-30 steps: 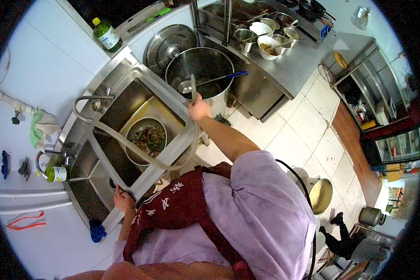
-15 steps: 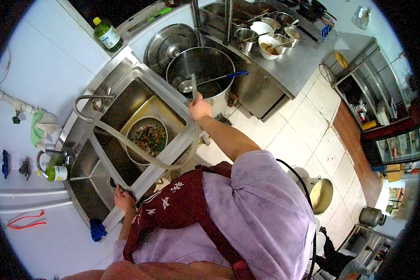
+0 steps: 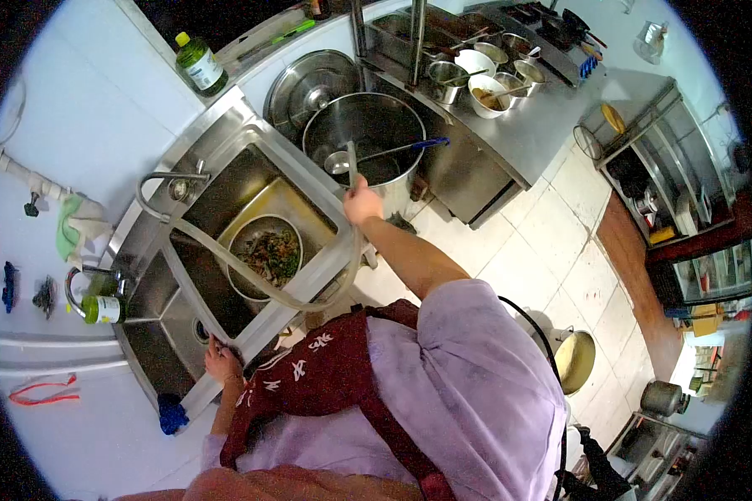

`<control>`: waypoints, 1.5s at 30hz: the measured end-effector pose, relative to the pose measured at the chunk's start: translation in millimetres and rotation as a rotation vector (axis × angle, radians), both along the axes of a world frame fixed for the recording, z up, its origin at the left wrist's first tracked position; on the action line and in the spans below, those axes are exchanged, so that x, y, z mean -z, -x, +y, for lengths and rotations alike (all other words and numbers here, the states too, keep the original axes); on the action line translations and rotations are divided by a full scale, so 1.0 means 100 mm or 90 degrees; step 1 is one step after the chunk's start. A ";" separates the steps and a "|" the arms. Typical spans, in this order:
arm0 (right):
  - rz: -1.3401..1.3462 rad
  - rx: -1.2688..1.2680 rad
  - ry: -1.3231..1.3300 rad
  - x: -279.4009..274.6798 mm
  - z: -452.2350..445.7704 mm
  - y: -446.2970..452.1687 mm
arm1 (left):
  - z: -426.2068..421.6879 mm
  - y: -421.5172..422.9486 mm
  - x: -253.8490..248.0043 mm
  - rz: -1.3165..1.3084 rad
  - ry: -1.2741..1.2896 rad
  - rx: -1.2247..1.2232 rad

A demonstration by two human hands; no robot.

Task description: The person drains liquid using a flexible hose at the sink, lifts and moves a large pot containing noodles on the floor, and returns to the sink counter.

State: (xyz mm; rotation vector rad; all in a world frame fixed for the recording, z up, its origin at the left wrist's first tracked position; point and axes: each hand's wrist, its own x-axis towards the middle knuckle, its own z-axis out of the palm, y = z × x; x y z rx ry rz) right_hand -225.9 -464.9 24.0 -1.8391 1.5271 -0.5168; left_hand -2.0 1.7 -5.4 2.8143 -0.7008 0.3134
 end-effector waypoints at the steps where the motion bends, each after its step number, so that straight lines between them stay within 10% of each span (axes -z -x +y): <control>1: -0.002 -0.003 -0.006 0.00 0.00 0.00 | 0.00 0.01 -0.02 -0.006 -0.005 -0.002; 45: 0.045 -0.020 0.036 0.11 -0.03 -0.01 | 0.05 -0.03 0.07 0.003 -0.020 -0.008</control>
